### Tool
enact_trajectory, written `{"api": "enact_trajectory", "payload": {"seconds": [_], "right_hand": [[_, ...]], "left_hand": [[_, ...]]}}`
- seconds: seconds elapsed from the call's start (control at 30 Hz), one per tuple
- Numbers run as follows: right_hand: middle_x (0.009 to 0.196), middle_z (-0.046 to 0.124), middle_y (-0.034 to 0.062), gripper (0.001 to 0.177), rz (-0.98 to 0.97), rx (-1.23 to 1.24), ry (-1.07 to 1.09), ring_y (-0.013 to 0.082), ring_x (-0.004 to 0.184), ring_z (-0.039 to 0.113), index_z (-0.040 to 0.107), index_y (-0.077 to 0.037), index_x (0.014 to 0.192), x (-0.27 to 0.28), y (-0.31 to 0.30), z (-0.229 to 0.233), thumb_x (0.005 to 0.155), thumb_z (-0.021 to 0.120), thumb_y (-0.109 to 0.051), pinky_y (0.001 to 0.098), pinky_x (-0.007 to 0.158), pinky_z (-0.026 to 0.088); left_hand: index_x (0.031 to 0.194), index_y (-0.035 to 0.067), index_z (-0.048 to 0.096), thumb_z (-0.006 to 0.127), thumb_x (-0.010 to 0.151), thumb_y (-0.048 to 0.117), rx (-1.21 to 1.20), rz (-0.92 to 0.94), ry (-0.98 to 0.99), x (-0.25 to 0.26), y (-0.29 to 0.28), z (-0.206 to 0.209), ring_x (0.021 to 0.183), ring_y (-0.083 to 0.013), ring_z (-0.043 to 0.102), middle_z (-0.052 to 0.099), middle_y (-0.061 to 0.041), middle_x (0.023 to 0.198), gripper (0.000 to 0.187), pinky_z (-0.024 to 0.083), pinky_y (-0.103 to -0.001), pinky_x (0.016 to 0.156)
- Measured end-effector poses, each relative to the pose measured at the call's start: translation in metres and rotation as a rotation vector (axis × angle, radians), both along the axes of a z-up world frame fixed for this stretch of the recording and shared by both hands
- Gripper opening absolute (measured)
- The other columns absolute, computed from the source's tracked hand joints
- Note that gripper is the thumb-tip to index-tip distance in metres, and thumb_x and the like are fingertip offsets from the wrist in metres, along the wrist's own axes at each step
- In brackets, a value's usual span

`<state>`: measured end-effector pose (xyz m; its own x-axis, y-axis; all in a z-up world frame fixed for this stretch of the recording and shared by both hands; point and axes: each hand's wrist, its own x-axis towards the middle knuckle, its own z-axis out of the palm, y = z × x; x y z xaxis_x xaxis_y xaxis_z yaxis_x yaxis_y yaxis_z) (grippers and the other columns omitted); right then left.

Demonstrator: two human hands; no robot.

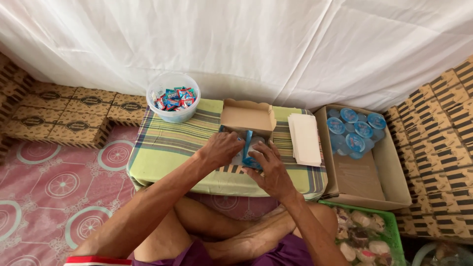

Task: Assembling snack boxes by placing a napkin, a cup of water, and various snacks into a cardboard box.

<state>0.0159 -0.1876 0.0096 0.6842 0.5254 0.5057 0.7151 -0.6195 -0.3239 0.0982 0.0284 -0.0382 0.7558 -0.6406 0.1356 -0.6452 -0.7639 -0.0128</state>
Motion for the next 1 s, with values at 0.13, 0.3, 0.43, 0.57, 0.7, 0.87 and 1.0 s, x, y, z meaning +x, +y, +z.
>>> {"api": "enact_trajectory", "payload": {"seconds": [0.13, 0.3, 0.43, 0.57, 0.7, 0.87, 1.0], "right_hand": [[0.133, 0.056, 0.0165, 0.039, -0.045, 0.020, 0.008, 0.0464, 0.134, 0.051, 0.058, -0.009, 0.129, -0.004, 0.001, -0.003, 0.101, 0.068, -0.034, 0.0683, 0.121, 0.026], [0.133, 0.058, 0.0113, 0.040, -0.072, 0.003, -0.042, 0.0409, 0.134, 0.054, 0.059, -0.014, 0.129, 0.002, -0.002, -0.016, 0.097, 0.073, -0.032, 0.0635, 0.123, 0.028], [0.133, 0.059, 0.0125, 0.044, -0.078, 0.023, -0.070, 0.0406, 0.136, 0.053, 0.060, -0.013, 0.130, 0.001, -0.002, -0.021, 0.095, 0.075, -0.033, 0.0625, 0.123, 0.028], [0.150, 0.049, 0.0198, 0.069, -0.116, 0.023, -0.166, 0.0435, 0.144, 0.043, 0.053, -0.010, 0.143, -0.008, -0.004, -0.023, 0.083, 0.084, -0.027, 0.0588, 0.123, 0.031], [0.155, 0.044, 0.0208, 0.058, -0.147, 0.248, -0.132, 0.0446, 0.146, 0.040, 0.055, -0.005, 0.143, -0.046, -0.026, -0.017, 0.092, 0.076, -0.024, 0.0569, 0.120, 0.036], [0.146, 0.055, 0.0195, 0.049, -0.578, 0.325, -0.156, 0.0357, 0.135, 0.055, 0.054, 0.000, 0.136, -0.112, -0.100, -0.024, 0.089, 0.070, -0.004, 0.0437, 0.115, 0.045], [0.141, 0.056, 0.0194, 0.041, -0.865, 0.444, -0.098, 0.0306, 0.120, 0.060, 0.052, 0.004, 0.134, -0.151, -0.186, -0.062, 0.094, 0.063, 0.000, 0.0368, 0.097, 0.054]], "left_hand": [[0.138, 0.016, 0.056, 0.070, 0.088, 0.005, -0.003, 0.008, 0.130, 0.011, -0.005, 0.001, 0.076, -0.0371, 0.073, 0.068, -0.022, 0.096, 0.053, 0.058, -0.050, 0.062], [0.140, 0.019, 0.053, 0.068, 0.092, 0.010, -0.021, 0.012, 0.200, 0.018, -0.003, -0.006, 0.079, -0.0388, 0.072, 0.067, -0.023, 0.101, 0.052, 0.060, -0.051, 0.066], [0.140, 0.016, 0.052, 0.061, 0.098, 0.008, -0.034, 0.029, 0.230, 0.006, -0.001, 0.017, 0.081, -0.0382, 0.072, 0.067, -0.024, 0.102, 0.044, 0.059, -0.051, 0.066], [0.123, 0.014, 0.057, 0.063, 0.100, 0.022, 0.047, 0.023, 0.296, 0.002, 0.002, 0.036, 0.092, -0.0342, 0.074, 0.067, -0.018, 0.110, 0.025, 0.062, -0.047, 0.074], [0.093, 0.006, 0.065, 0.069, 0.094, 0.011, -0.537, -0.124, -0.029, -0.047, 0.017, 0.106, 0.068, -0.0434, 0.069, 0.062, -0.019, 0.077, 0.006, 0.056, -0.053, 0.058], [0.094, 0.000, 0.065, 0.066, 0.097, 0.003, -1.100, 0.337, 0.044, -0.065, 0.050, 0.058, 0.056, -0.0169, 0.047, 0.063, -0.006, 0.070, 0.005, 0.043, -0.034, 0.054], [0.104, 0.000, 0.070, 0.066, 0.101, 0.014, -1.051, 0.513, 0.165, -0.072, 0.053, 0.013, 0.060, -0.0235, 0.054, 0.065, -0.011, 0.074, 0.015, 0.046, -0.038, 0.059]]}}
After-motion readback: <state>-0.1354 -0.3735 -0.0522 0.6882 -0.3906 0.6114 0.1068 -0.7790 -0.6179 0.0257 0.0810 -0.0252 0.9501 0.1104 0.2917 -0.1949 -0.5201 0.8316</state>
